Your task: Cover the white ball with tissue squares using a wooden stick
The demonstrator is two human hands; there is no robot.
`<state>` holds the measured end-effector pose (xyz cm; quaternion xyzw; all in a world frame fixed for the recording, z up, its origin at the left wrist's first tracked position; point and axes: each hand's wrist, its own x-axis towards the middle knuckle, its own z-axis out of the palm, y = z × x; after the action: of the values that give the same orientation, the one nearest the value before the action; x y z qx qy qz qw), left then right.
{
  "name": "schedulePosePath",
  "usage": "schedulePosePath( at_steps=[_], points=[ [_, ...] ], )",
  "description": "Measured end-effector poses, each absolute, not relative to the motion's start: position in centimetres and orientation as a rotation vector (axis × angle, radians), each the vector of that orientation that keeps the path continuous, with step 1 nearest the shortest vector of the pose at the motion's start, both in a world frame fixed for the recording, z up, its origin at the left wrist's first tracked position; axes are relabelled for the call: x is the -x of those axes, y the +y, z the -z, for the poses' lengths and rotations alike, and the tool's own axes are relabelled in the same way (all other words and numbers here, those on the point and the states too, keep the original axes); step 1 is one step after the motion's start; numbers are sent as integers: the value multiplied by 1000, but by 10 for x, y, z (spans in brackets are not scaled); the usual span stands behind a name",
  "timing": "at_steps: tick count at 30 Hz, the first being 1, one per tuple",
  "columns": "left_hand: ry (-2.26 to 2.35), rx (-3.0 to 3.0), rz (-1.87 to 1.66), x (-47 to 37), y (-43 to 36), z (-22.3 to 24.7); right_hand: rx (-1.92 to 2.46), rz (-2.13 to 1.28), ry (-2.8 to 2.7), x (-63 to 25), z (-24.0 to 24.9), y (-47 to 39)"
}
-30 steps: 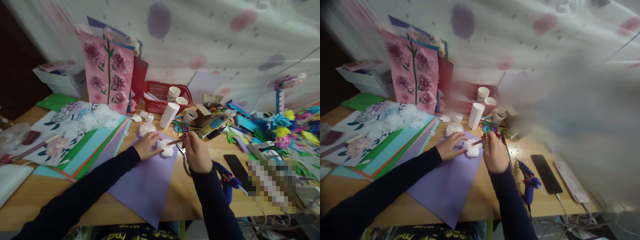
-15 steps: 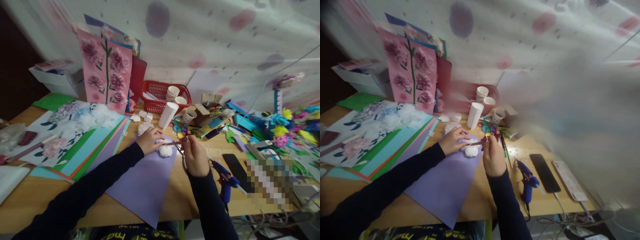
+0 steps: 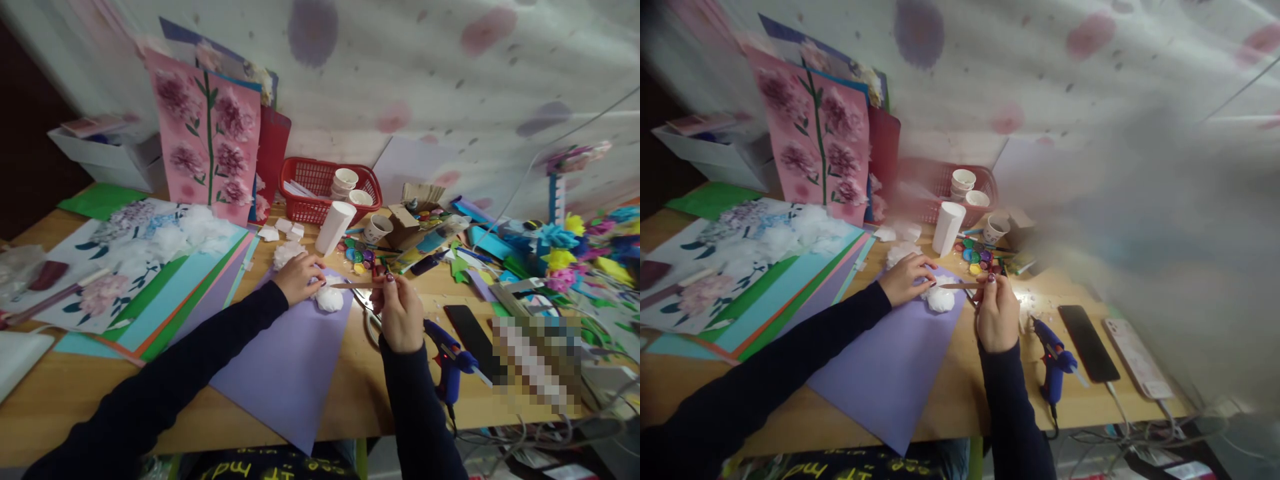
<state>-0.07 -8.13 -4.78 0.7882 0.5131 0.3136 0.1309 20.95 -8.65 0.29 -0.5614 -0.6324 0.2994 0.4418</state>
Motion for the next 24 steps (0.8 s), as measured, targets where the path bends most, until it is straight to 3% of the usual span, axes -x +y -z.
schedulePosePath(
  at_steps=[24],
  points=[
    [1496,-2279,-865,4,-82,49,1343,-548,-1652,-205,-7,-101]
  ],
)
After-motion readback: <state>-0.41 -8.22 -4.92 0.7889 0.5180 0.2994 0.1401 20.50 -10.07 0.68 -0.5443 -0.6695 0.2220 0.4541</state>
